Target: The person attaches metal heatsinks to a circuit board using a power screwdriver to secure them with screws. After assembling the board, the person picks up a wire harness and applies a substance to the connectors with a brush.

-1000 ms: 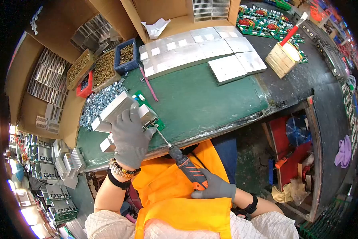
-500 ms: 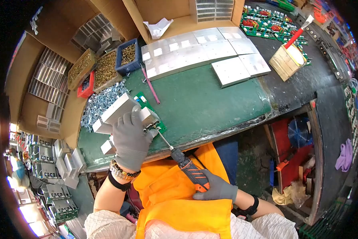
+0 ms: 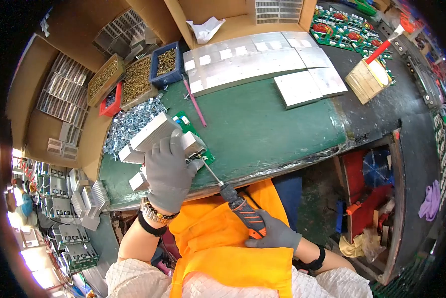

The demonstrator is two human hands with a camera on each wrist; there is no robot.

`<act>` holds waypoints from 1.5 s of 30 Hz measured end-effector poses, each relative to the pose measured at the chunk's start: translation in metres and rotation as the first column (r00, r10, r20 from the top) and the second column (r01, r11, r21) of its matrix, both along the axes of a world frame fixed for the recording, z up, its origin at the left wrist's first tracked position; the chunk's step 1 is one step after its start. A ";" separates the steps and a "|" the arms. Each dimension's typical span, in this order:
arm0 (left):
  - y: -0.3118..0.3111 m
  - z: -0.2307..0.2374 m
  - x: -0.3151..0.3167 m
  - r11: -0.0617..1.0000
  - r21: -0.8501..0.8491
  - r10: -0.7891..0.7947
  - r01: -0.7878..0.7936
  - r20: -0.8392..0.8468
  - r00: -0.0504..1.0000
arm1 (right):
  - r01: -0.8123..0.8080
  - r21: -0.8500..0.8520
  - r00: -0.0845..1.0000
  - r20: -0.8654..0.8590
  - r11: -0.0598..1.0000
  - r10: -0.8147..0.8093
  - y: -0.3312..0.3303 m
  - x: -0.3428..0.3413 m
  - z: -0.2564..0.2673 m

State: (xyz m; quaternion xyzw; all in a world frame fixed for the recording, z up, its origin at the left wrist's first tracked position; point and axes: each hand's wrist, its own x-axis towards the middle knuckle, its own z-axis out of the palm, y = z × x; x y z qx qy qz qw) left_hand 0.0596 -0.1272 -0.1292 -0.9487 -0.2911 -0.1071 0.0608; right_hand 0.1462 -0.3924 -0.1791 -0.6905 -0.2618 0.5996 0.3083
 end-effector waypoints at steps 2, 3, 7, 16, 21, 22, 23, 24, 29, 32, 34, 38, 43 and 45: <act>0.001 0.000 0.000 1.000 0.012 -0.014 0.014 0.008 1.000 | 0.010 -0.026 1.000 -0.008 1.000 -0.011 0.003 0.001 0.007; 0.001 0.000 0.000 1.000 0.002 -0.011 0.011 0.000 1.000 | 0.022 -0.032 0.999 -0.041 0.999 -0.023 0.005 0.002 0.012; 0.001 0.001 0.000 1.000 -0.006 -0.017 0.017 0.002 1.000 | 0.147 0.116 0.801 -0.597 0.982 -0.049 -0.012 0.014 -0.017; 0.002 0.003 0.000 0.999 -0.030 -0.027 0.027 -0.021 0.999 | 0.217 0.168 0.931 -0.333 0.962 -0.152 -0.001 0.033 -0.016; 0.004 -0.003 0.000 0.998 0.063 -0.026 0.026 -0.003 1.000 | 0.063 0.045 0.965 -0.256 0.997 -0.049 -0.008 0.015 -0.009; 0.005 -0.003 0.001 0.992 0.125 -0.030 0.029 0.005 1.000 | 0.031 0.011 0.968 -0.249 0.999 -0.027 -0.006 0.014 -0.005; 0.006 -0.004 0.001 0.991 0.128 -0.038 0.037 0.003 0.999 | 0.020 0.039 0.974 -0.226 0.999 -0.011 -0.010 0.012 -0.012; 0.005 -0.004 0.002 0.991 0.127 -0.044 0.043 0.004 0.999 | 0.026 0.038 0.974 -0.224 0.999 -0.017 -0.010 0.013 -0.012; 0.005 -0.001 0.002 0.993 0.113 -0.034 0.035 -0.008 0.999 | 0.046 0.067 0.977 -0.209 0.997 -0.031 -0.006 0.016 -0.008; 0.003 0.000 0.002 0.994 0.108 -0.028 0.029 -0.015 0.999 | 0.012 0.053 0.981 -0.194 0.999 -0.001 -0.009 0.018 -0.008; 0.003 0.000 0.002 0.994 0.101 -0.035 0.035 -0.005 0.999 | -0.005 0.063 0.986 -0.168 0.998 0.015 -0.011 0.019 -0.011; 0.004 -0.001 0.002 0.994 0.104 -0.039 0.038 0.004 0.999 | 0.008 0.059 0.982 -0.188 0.998 0.003 -0.009 0.018 -0.010; 0.003 0.001 0.002 0.996 0.084 -0.042 0.042 -0.007 0.999 | 0.062 0.075 0.884 -0.466 0.995 -0.020 -0.016 0.021 -0.014; 0.002 0.001 0.001 0.997 0.069 -0.038 0.039 -0.013 0.999 | 0.161 0.045 0.692 -0.717 0.986 -0.081 -0.020 0.022 -0.021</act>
